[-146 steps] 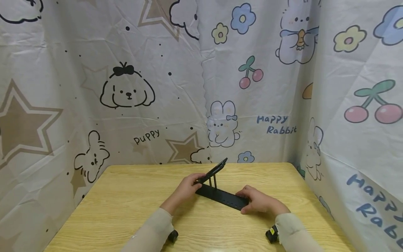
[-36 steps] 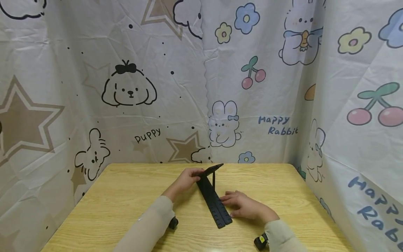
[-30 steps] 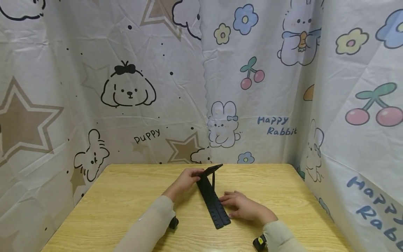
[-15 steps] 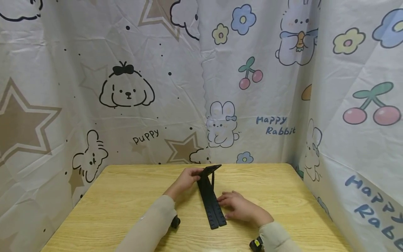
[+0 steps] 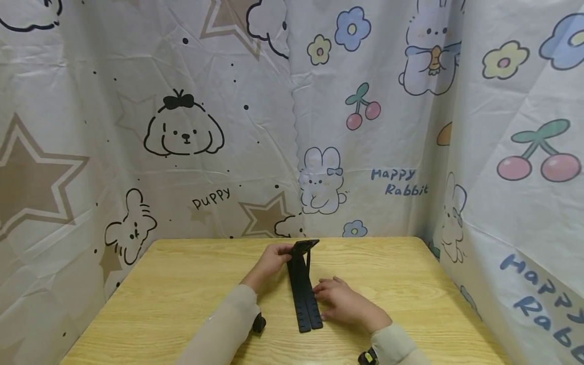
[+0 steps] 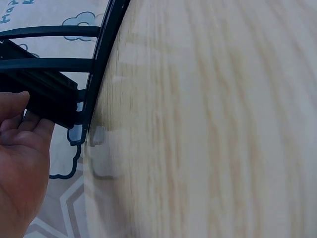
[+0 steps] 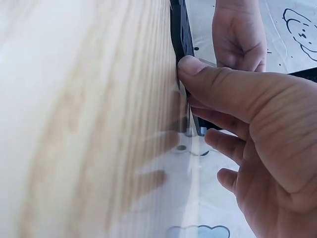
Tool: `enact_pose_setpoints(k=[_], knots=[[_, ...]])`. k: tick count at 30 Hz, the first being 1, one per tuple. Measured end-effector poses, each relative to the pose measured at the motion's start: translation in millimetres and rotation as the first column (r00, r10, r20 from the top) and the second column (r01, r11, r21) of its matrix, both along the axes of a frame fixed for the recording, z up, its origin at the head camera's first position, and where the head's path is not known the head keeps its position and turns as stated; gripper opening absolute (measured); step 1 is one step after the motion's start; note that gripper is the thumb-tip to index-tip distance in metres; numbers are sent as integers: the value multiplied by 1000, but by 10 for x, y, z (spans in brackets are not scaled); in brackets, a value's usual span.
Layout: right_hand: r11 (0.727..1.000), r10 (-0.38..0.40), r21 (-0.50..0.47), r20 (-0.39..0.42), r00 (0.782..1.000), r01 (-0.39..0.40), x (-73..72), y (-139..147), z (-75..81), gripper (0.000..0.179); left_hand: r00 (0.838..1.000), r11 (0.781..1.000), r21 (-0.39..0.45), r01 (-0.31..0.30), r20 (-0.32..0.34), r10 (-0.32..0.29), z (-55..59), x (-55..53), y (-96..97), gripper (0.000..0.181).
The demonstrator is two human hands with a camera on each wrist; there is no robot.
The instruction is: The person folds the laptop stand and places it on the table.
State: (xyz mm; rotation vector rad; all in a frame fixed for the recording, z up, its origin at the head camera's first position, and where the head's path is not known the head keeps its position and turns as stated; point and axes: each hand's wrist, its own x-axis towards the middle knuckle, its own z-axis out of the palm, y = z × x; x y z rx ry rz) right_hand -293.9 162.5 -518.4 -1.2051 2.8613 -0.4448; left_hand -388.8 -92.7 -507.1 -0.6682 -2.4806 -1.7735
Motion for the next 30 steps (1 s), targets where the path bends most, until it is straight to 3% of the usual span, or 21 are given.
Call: enact_pose_setpoints(k=[3,5,14,21,27,30], knots=[[1000,-3,-12,-14,1000,3,23,-33,10,45,1000,1000,-1,-9,9,9,-5,-9,13,25],[1000,-8,-13,-23,1000,7,35,-52,19,45,1000,1000,6,-23,19,23,-96,-83,22,26],[1000,-24,-16,-7,1000,23,74,-99,55,43,998,998,41,-43,53,41,-113,-91,50,27],[999,-43,-22,33,999,44,66,-71,47,42,997,992,-115,-42,-66,34,-96,-97,103,29],[999,-25,-25,31,999,26,16,-63,50,35,991,983,-155,-102,-100,87,-52,-47,133,39],[998,-27,-57,74,997,31,-26,-52,75,34,989,980,-157,-126,-102,111,-32,-28,131,42]])
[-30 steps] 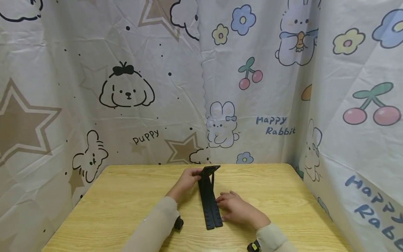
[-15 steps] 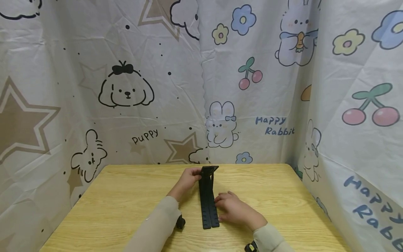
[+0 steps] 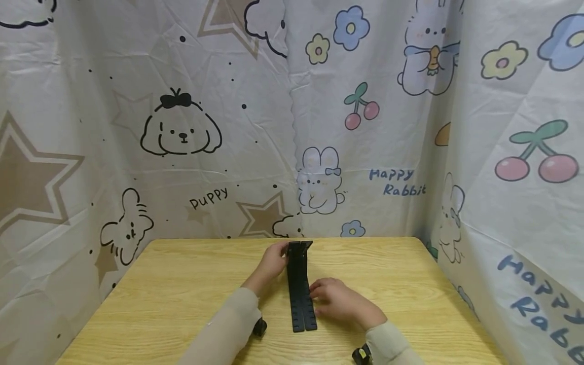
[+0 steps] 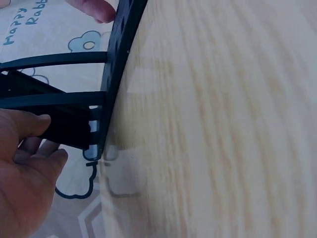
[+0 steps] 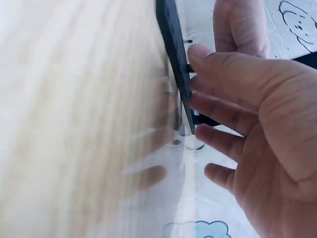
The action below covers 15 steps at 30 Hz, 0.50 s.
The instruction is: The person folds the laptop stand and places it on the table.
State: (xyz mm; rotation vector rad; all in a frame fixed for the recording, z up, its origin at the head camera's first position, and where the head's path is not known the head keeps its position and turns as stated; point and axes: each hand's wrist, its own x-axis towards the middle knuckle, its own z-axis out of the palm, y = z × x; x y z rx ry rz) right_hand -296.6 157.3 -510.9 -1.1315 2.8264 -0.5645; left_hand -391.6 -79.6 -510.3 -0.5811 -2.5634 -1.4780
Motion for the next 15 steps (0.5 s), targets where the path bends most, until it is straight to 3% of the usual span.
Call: enact_pose_setpoints(k=[9,15], knots=[[987,-24,-157,67,997,34,-151,1,81,33,1000,999,49,-19,20,18,114,120,-150,49],[961,-100,-253,66,993,113,-243,36,102,30,999,997,70,-43,11,42,146,203,-200,54]])
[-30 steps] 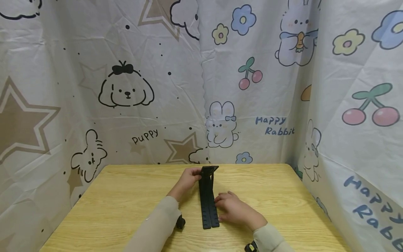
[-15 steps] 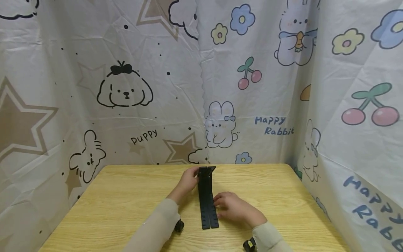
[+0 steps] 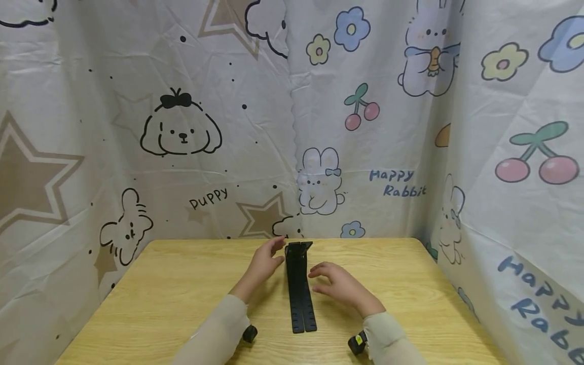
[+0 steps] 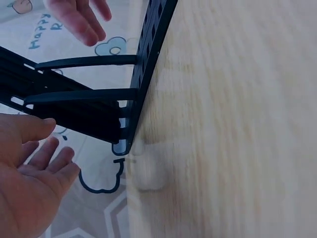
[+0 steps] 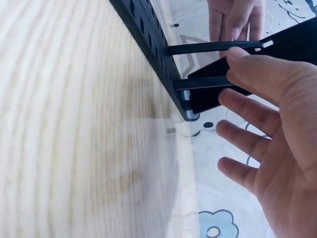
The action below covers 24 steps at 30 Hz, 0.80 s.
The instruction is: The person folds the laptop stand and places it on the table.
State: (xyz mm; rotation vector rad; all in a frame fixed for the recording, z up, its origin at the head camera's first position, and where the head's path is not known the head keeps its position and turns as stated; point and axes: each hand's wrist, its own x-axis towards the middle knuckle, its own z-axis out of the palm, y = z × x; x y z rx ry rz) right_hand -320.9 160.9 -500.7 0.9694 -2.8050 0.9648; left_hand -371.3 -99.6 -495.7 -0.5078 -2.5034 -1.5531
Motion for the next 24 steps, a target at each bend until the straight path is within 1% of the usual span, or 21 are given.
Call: enact_pose_setpoints(k=[4,8,11,13,15,18,21,24], knots=[[992,-57,-108,1,998,57,-53,-8,-45,26,997,999,1,-53,47,53,-6,99,-63,56],[977,-101,-183,52,994,109,-95,2,-145,24,989,995,-1,-99,114,99,-22,218,-103,51],[970,-116,-203,99,988,134,-118,18,-208,26,987,995,-45,-84,132,90,-44,296,-107,42],[964,-122,-221,113,986,144,-139,25,-230,26,989,995,-84,-56,132,66,-68,323,-97,36],[955,-127,-250,143,982,160,-165,22,-233,28,990,994,-103,-31,134,44,-87,337,-79,32],[936,-137,-293,205,969,194,-220,4,-237,29,991,995,-95,-13,129,25,-108,340,-55,29],[921,-151,-313,261,954,231,-285,-21,-260,29,990,996,-89,-7,140,20,-130,328,-30,28],[912,-152,-328,289,945,247,-349,-42,-290,28,987,996,-88,5,159,9,-157,304,-14,27]])
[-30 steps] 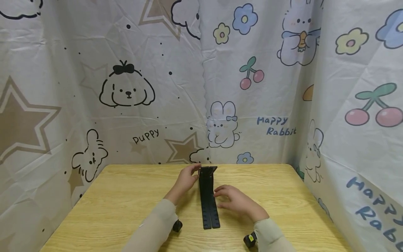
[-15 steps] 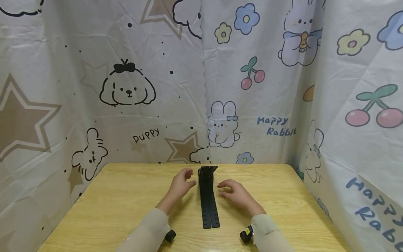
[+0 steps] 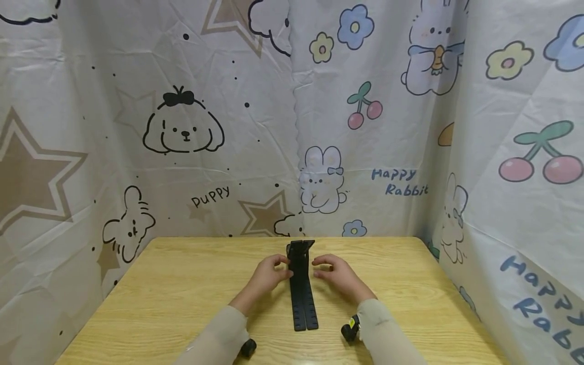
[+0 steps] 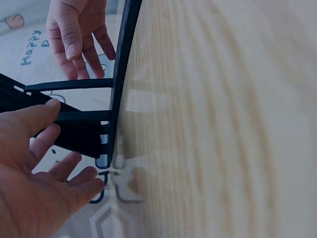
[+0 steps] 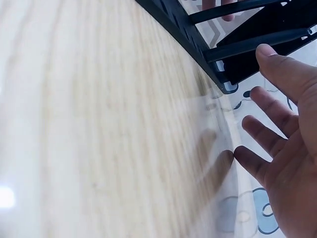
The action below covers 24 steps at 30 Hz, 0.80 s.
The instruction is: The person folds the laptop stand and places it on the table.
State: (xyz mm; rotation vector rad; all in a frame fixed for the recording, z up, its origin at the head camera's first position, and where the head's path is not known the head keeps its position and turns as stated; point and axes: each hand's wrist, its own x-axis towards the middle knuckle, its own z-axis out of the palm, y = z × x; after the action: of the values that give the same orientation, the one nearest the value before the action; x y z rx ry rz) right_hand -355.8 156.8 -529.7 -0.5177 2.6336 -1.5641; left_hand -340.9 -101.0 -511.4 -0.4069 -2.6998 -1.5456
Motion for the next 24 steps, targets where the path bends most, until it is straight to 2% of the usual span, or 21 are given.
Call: enact_pose_setpoints(k=[7,13,20,24], knots=[[997,49,-59,27,998,-47,-114,-58,-11,25,1000,999,47,14,-6,-14,-46,-104,-5,28],[998,55,-31,-4,998,-55,-157,-94,-25,21,998,997,56,45,-44,-42,-93,-167,3,22],[996,89,-21,-47,995,-90,-195,-153,-23,16,998,991,117,60,-43,-55,-108,-220,-6,15],[996,82,-14,-67,994,-83,-205,-177,-13,14,997,991,116,64,-45,-59,-101,-242,-7,14]])
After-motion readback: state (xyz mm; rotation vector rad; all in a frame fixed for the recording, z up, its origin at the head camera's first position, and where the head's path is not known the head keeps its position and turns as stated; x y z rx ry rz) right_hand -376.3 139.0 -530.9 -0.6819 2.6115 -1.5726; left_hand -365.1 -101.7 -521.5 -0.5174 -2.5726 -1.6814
